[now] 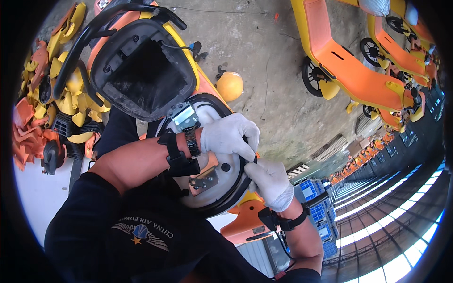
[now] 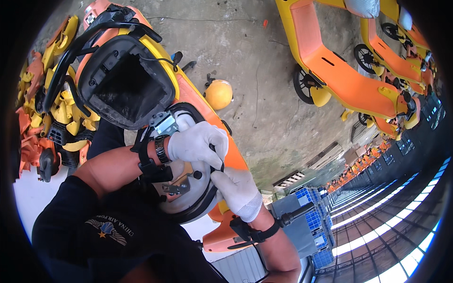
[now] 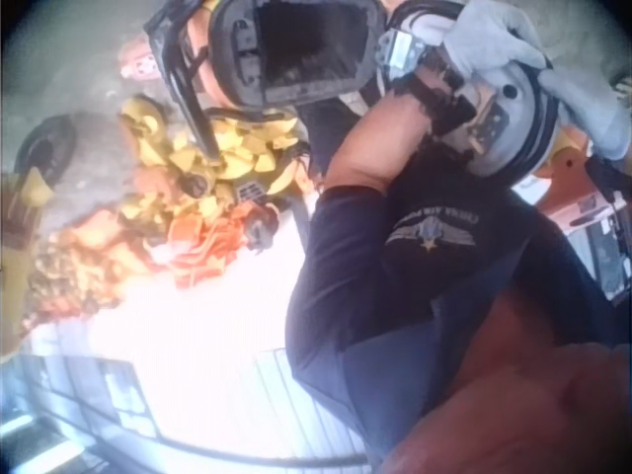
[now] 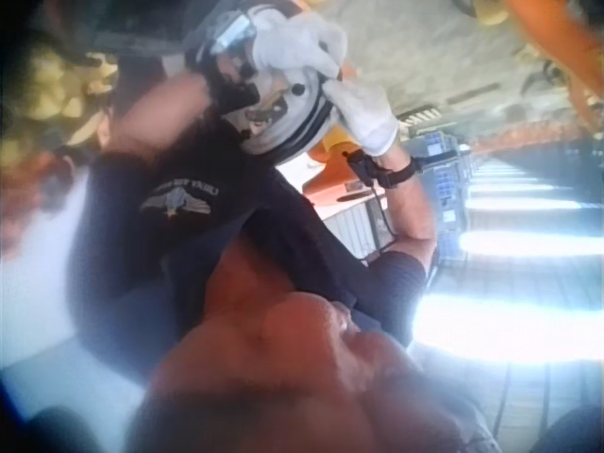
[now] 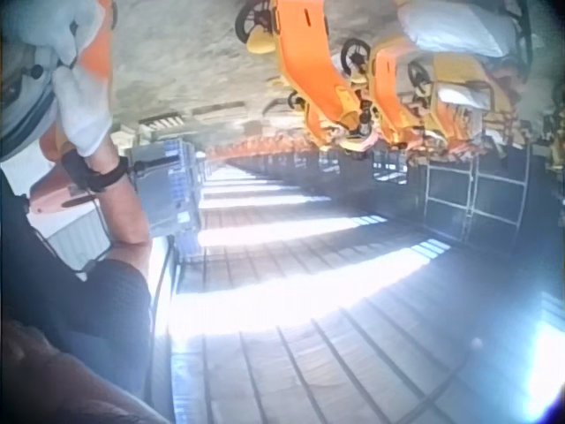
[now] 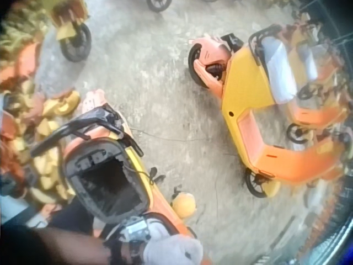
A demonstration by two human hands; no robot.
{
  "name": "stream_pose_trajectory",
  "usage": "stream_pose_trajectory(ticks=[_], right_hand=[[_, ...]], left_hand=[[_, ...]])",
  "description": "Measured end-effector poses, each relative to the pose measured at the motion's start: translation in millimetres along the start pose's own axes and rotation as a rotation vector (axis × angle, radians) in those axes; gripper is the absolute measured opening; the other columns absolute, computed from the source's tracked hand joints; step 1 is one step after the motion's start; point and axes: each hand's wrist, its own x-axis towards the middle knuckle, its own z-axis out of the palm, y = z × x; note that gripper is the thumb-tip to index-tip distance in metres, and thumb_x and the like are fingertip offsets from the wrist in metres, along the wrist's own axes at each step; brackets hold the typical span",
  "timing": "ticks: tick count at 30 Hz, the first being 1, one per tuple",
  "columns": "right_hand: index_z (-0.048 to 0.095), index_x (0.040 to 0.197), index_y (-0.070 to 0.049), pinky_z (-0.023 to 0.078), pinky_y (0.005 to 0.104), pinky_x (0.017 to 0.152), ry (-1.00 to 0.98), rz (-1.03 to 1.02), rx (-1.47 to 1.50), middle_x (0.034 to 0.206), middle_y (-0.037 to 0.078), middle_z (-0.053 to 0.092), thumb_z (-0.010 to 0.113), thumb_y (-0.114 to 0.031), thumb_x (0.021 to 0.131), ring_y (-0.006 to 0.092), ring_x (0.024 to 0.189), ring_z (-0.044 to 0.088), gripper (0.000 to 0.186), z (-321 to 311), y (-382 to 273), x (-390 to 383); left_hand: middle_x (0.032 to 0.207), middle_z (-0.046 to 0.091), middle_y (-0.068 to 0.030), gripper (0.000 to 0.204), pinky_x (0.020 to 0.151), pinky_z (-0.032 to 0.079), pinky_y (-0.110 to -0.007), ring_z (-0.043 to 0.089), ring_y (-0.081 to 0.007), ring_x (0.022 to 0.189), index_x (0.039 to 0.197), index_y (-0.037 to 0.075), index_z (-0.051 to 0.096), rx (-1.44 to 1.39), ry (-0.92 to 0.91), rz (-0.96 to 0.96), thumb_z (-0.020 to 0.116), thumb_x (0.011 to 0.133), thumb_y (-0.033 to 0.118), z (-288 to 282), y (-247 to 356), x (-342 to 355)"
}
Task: The person removes a silver protective cover and the seat assembly from a scooter, turns the seat over to check the mounting points, and then attempts to refit the silver cover onto the seat base by hand.
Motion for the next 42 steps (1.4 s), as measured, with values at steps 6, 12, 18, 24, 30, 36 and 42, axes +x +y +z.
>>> stream_pose_trajectory(ticks=[6, 12, 18, 24, 30, 36, 42], right_hand=[[0.058, 0.074, 0.003, 0.045, 0.0324, 0.055, 0.048, -0.063, -0.29, 0.059, 0.011, 0.054, 0.056, -0.025, 0.092, 0.014, 0.055, 0.054, 0.033, 0, -4, 4], [0.062, 0.077, 0.0, 0.048, 0.0437, 0.067, 0.066, 0.043, -0.625, 0.073, 0.023, 0.06, 0.048, -0.04, 0.091, 0.0421, 0.072, 0.059, 0.045, 0, -6, 13], [0.062, 0.078, -0.002, 0.049, 0.0441, 0.074, 0.22, -0.028, -0.759, 0.078, 0.022, 0.064, 0.052, -0.043, 0.089, 0.0407, 0.081, 0.062, 0.043, 7, 4, 3], [0.053, 0.09, -0.002, 0.045, 0.0267, 0.062, 0.556, -0.307, 0.045, 0.076, 0.002, 0.051, 0.068, -0.012, 0.082, 0.0095, 0.067, 0.047, 0.02, 47, 78, -23], [0.051, 0.091, -0.004, 0.042, 0.0247, 0.058, 0.773, -0.535, 0.25, 0.079, 0.002, 0.047, 0.074, -0.007, 0.078, 0.0077, 0.062, 0.044, 0.027, 116, 133, -28], [0.052, 0.092, -0.004, 0.047, 0.0329, 0.064, 0.94, -0.589, 0.158, 0.088, 0.009, 0.053, 0.079, -0.016, 0.073, 0.0207, 0.071, 0.053, 0.035, 141, 138, -27], [0.055, 0.096, -0.004, 0.05, 0.0451, 0.076, 0.965, -0.263, -0.193, 0.096, 0.016, 0.058, 0.072, -0.043, 0.075, 0.0326, 0.094, 0.061, 0.047, 152, 119, -47]], left_hand=[[0.07, 0.062, -0.0019, 0.012, 0.065, 0.046, -0.03, 0.058, -0.0153, 0.071, 0.066, 0.005, 0.065, -0.074, -0.018, 0.055, 0.076, 0.064, 0.002, 1, -9, 1], [0.076, 0.063, -0.0042, 0.012, 0.069, 0.048, -0.031, 0.06, -0.0182, 0.078, 0.067, 0.004, 0.063, -0.001, -0.054, 0.124, 0.074, 0.063, 0.002, 1, -14, 1], [0.079, 0.064, -0.0049, 0.012, 0.074, 0.048, -0.034, 0.06, -0.0244, 0.084, 0.071, 0.005, 0.064, 0.243, -0.029, 0.24, 0.072, 0.063, 0.006, 7, -28, -3], [0.084, 0.062, -0.0046, 0.008, 0.082, 0.046, -0.038, 0.058, -0.0283, 0.089, 0.075, 0.006, 0.062, 0.59, 0.002, 0.406, 0.066, 0.069, 0.006, 17, -23, -14], [0.088, 0.063, -0.009, 0.012, 0.081, 0.05, -0.039, 0.06, -0.0306, 0.088, 0.08, 0.004, 0.063, 0.927, 0.033, 0.463, 0.065, 0.068, 0.001, 29, -4, -21], [0.087, 0.062, -0.0082, 0.021, 0.077, 0.05, -0.039, 0.059, -0.0303, 0.086, 0.091, 0.007, 0.065, 1.169, -0.203, 0.509, 0.065, 0.07, 0.006, 42, 30, -19], [0.093, 0.061, -0.0052, 0.028, 0.073, 0.051, -0.039, 0.059, -0.0282, 0.088, 0.092, 0.01, 0.065, 1.369, -0.506, 0.65, 0.064, 0.064, 0.007, 59, 51, -14]])
